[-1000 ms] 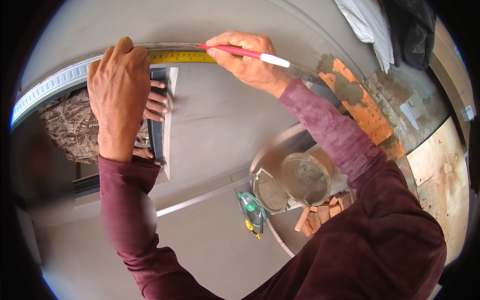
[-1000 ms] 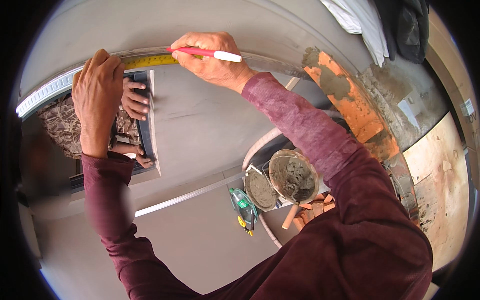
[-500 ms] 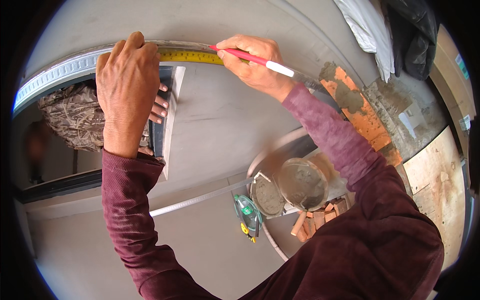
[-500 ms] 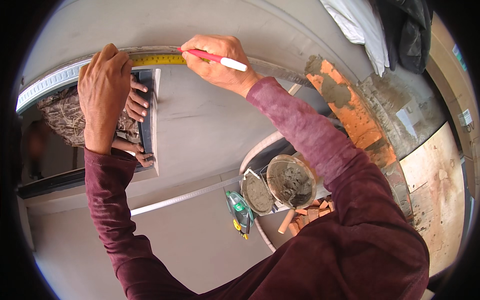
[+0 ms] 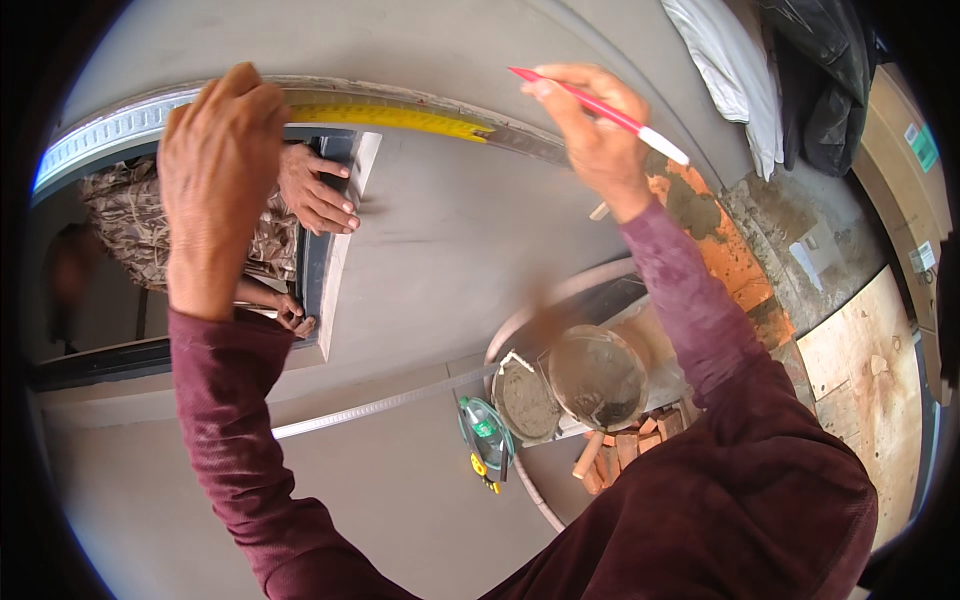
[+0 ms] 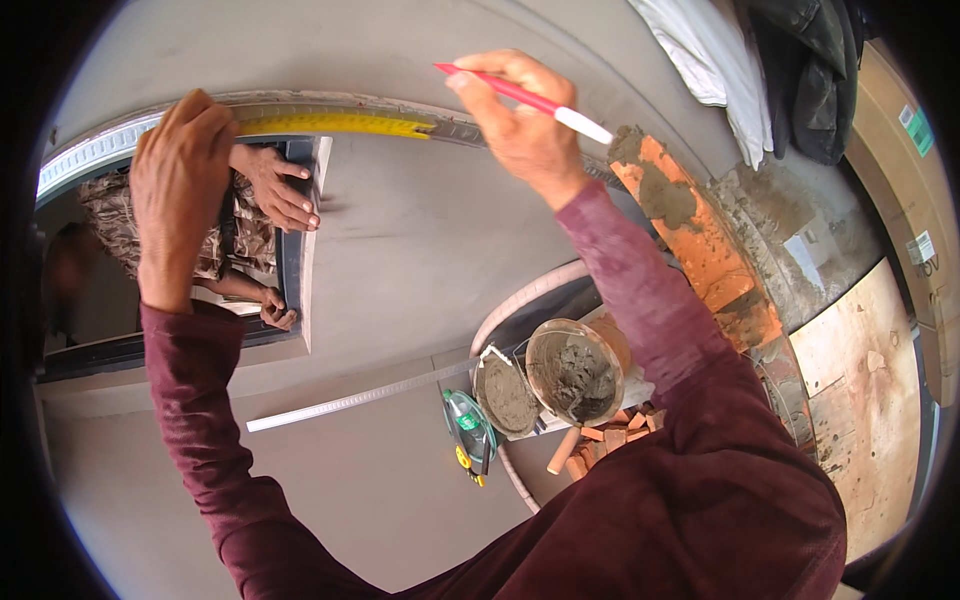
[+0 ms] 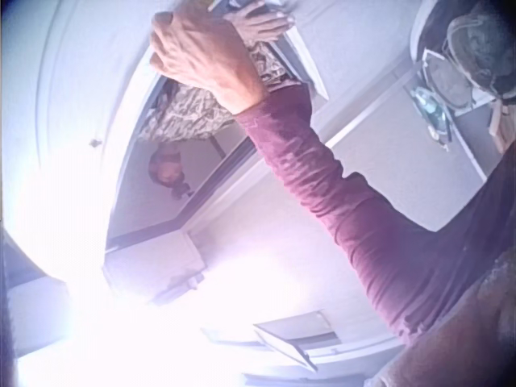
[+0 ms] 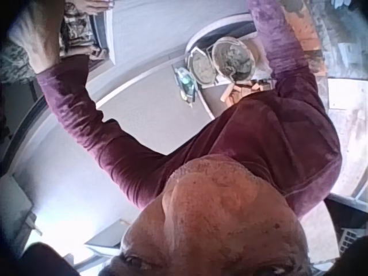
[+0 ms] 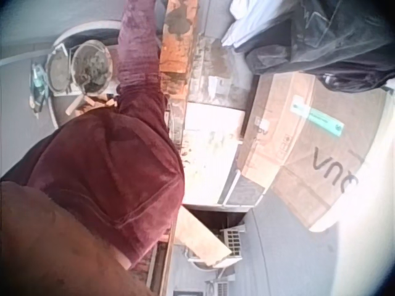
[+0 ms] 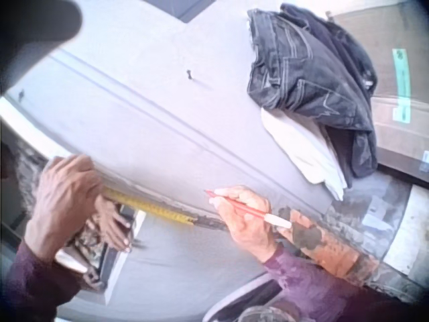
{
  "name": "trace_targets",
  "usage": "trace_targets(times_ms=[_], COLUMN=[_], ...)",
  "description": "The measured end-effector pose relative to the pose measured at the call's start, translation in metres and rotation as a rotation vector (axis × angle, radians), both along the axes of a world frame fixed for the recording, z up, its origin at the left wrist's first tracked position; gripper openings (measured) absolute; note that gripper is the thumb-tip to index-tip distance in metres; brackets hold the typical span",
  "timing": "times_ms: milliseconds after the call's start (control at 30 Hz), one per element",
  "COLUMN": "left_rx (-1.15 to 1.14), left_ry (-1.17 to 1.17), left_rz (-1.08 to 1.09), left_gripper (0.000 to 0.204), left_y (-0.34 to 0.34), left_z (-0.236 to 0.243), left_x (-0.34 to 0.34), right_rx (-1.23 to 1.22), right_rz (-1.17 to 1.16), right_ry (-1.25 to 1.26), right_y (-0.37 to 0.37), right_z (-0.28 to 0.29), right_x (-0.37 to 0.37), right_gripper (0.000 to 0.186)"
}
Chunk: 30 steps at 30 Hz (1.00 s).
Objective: The person applies mortar to bricks and positions them on a wall, then uses a tape measure and a pen to mark a curve on an adjacent surface.
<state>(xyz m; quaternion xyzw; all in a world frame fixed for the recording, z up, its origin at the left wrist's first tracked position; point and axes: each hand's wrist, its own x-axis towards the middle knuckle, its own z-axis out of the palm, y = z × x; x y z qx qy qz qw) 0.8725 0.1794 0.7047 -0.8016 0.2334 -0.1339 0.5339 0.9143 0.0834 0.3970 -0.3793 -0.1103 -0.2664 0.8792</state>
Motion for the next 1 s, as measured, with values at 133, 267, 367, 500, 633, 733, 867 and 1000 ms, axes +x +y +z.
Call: trace_targets(times_ms=[133,267,367,500,633,733,867,1000], left_rx=[-0.009,-0.100,-0.058,-0.050,-0.001,0.011,0.072,0.099], left_ry=[0.018,0.067,0.054,0.038,0.023,-0.017,-0.066,-0.084], left_rz=[0.074,0.136,0.111,0.106,0.105,0.068,0.088,0.101], left_gripper=[0.014,0.016,0.016,0.016,0.017,0.016,0.016,0.016], left_y=[-0.009,0.000,-0.001,-0.002,-0.008,-0.001,-0.010,-0.013], left_z=[0.051,0.068,0.065,0.060,0.053,0.040,0.045,0.047], left_x=[-0.005,0.001,0.000,-0.002,0.001,0.004,-0.003,-0.006], right_rx=[-0.156,-0.169,-0.234,-0.161,-0.129,-0.129,-0.053,-0.049], right_rz=[0.053,0.129,0.237,0.271,0.273,0.249,0.283,0.292], right_ry=[0.117,0.197,0.293,0.274,0.241,0.221,0.194,0.167], right_y=[-0.030,-0.037,-0.047,-0.040,-0.039,-0.040,-0.028,-0.022], right_z=[-0.030,-0.062,-0.064,-0.074,-0.078,-0.074,-0.055,-0.035], right_x=[-0.022,-0.039,-0.052,-0.056,-0.054,-0.052,-0.050,-0.043], right_gripper=[0.013,0.014,0.015,0.016,0.015,0.014,0.014,0.014])
